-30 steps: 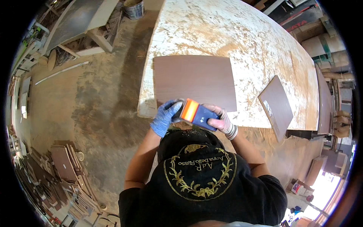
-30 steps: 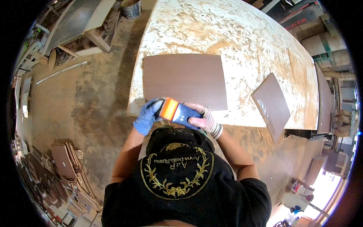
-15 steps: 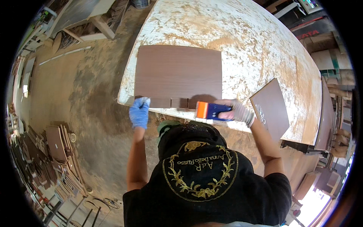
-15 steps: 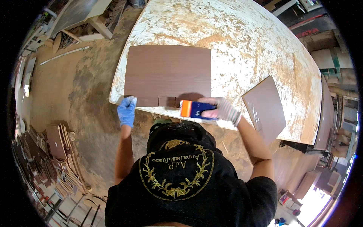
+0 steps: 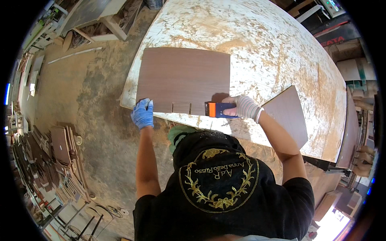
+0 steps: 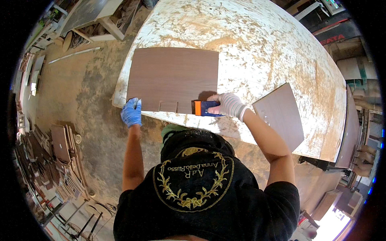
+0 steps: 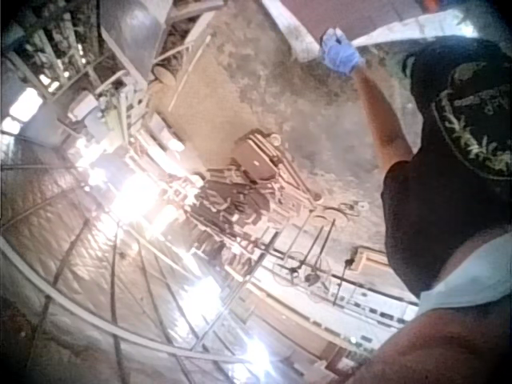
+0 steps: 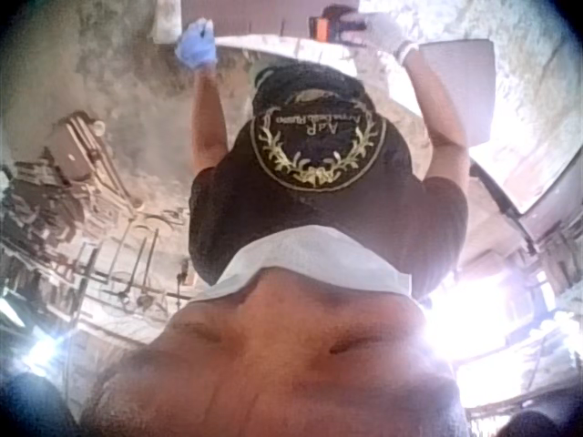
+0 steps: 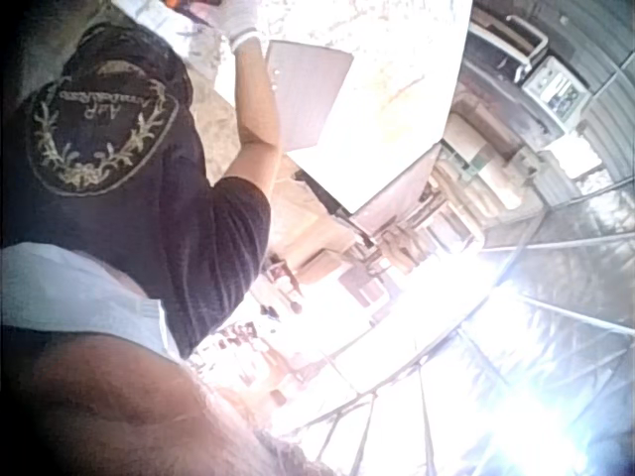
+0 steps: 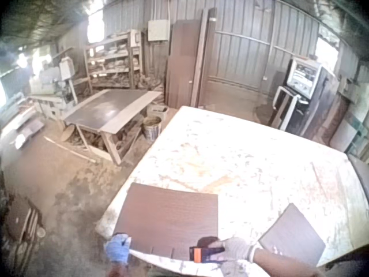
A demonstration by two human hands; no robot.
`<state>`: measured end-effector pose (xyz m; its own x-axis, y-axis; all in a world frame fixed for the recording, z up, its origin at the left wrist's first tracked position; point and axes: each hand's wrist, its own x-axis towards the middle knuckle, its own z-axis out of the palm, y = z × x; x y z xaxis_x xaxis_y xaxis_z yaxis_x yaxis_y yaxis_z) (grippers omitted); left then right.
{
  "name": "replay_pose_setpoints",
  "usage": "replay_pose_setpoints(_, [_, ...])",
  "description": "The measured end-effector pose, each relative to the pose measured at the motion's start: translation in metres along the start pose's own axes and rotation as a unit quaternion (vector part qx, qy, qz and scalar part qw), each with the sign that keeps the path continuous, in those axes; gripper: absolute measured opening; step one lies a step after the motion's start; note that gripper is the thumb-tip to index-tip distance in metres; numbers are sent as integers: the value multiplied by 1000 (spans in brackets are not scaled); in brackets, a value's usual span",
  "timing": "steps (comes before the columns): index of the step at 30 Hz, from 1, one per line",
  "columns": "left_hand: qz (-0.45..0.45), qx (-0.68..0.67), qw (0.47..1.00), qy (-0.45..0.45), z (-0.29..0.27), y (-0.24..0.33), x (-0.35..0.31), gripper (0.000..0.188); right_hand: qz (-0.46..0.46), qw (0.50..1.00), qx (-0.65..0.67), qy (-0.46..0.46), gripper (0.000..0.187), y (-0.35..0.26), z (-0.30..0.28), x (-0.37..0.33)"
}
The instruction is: The person applies small white labels to brown rectangular panels on a workbench, then uses a handheld tape dispenser to apply tape to the edges of the panels. The person moves between the workbench and a nearby machine, handling multiple panels one at a time.
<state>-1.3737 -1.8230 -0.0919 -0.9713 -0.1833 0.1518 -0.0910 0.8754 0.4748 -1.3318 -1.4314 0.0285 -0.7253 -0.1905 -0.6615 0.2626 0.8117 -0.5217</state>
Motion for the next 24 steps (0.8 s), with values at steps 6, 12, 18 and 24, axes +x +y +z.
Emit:
replay_pose_setpoints(6, [6, 38, 999, -24, 2, -1, 2, 43, -7, 998, -50, 21, 55, 1, 6, 1])
replay_pose_setpoints(12, [-70, 175, 979, 80, -2, 7, 3, 70, 9, 994, -110, 21, 56, -8, 7, 3])
replay_pose_setpoints(18, [266, 24, 960, -78, 34, 74, -36, 64, -18, 992, -119, 44, 56, 3, 12, 12])
replay_pose_setpoints(24, [392, 97, 882, -244, 60, 105, -80, 93, -6, 995, -95, 38, 58, -1, 7, 9])
